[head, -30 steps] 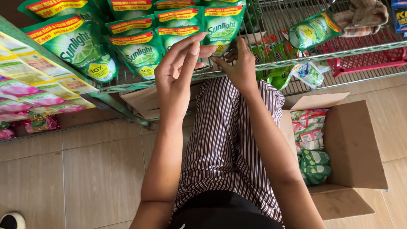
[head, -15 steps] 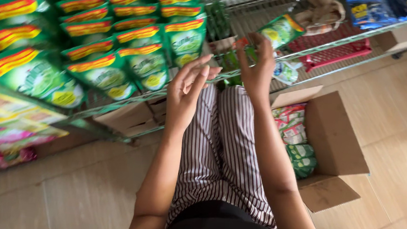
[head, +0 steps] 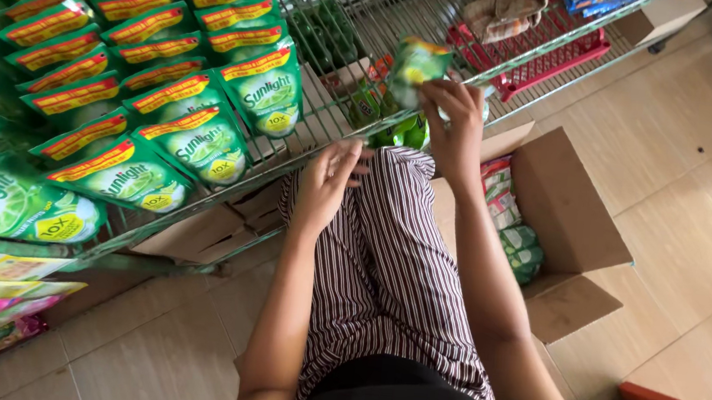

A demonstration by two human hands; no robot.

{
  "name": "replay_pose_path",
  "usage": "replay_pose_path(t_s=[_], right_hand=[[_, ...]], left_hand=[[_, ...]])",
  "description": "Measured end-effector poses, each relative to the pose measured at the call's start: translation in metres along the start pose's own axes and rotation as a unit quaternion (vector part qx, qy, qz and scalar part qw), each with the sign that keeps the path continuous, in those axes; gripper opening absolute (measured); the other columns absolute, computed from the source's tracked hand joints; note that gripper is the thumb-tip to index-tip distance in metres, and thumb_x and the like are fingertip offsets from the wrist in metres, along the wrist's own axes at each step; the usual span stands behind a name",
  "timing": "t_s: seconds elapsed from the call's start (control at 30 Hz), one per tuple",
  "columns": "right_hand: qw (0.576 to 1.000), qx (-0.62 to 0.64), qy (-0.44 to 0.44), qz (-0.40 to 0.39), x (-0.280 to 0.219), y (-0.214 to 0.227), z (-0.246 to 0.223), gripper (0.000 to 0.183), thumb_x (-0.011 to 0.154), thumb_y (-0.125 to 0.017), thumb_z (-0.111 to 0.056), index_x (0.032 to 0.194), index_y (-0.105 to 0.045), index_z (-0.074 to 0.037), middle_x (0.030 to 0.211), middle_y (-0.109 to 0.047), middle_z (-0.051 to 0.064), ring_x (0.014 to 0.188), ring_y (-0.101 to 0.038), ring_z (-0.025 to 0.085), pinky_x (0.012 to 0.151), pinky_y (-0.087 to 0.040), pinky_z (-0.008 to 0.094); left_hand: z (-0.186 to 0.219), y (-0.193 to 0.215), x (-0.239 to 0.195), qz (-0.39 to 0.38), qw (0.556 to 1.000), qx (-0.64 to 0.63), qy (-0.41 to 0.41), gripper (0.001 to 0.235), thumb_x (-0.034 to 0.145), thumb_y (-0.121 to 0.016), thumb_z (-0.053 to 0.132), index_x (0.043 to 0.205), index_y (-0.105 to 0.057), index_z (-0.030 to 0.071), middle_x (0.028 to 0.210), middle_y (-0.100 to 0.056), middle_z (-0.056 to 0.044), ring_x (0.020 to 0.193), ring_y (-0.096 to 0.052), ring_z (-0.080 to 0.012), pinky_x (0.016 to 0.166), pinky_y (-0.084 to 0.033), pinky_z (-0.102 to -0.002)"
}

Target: The person sits on the floor and repeatedly picks up packets of Sunlight dish soap from a cardboard box, then places them on a wire shelf. The person arranges the packets in rows and adjusts their positions to align with existing stock.

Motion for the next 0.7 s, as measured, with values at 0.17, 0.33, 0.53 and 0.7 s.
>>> replay_pose_path(t_s=[0.17, 0.33, 0.53, 0.7], right_hand=[[0.994, 0.071, -0.051, -0.07, -0.042, 0.014, -0.043, 0.021, 0.096, -0.074, -0.007, 0.116, -0.08, -0.012, 0.126, -0.07, 0.007, 0.098, -0.057, 0.022, 0.091, -0.048, 0.037], [0.974, 0.208, -0.081, -0.041, -0.065, -0.001, -0.053, 0.019, 0.1, -0.07, -0.008, 0.119, -0.074, -0.008, 0.128, -0.063, 0.009, 0.11, -0.063, 0.017, 0.093, -0.055, 0.031], [0.836, 0.427, -0.345, -0.008, -0.087, -0.032, -0.011, 0.021, 0.108, -0.06, -0.028, 0.106, -0.062, -0.008, 0.091, -0.063, 0.003, 0.079, -0.061, 0.01, 0.072, -0.052, 0.025], [0.743, 0.452, -0.477, -0.127, -0.109, -0.053, -0.005, 0.04, 0.106, -0.054, -0.037, 0.089, -0.067, -0.003, 0.068, -0.06, 0.001, 0.056, -0.058, 0.012, 0.05, -0.048, 0.028]], left_hand=[[-0.025, -0.006, 0.003, -0.011, 0.995, 0.053, 0.081, 0.052, 0.107, -0.045, 0.049, 0.1, -0.073, 0.006, 0.08, -0.077, -0.003, 0.059, -0.067, -0.007, 0.048, -0.047, -0.021], [-0.029, -0.014, 0.001, -0.004, 1.0, -0.018, 0.023, 0.04, 0.107, -0.053, 0.039, 0.1, -0.069, 0.002, 0.076, -0.074, -0.006, 0.058, -0.063, -0.0073, 0.05, -0.043, -0.021], [-0.034, -0.003, -0.011, 0.026, 0.999, -0.037, -0.008, 0.034, 0.109, -0.055, 0.029, 0.096, -0.068, 0.0, 0.076, -0.073, -0.006, 0.061, -0.066, -0.0086, 0.053, -0.044, -0.022], [-0.03, -0.001, -0.023, 0.026, 0.997, -0.069, -0.026, 0.031, 0.108, -0.055, 0.028, 0.101, -0.068, 0.002, 0.08, -0.072, -0.006, 0.066, -0.067, -0.0096, 0.061, -0.054, -0.024]])
Point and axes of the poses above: each hand's wrist, its own x-axis towards the middle knuckle, its own y-axis out of the back of the hand, z = x × y, the point moved 5 cm from there along x, towards the middle knuckle
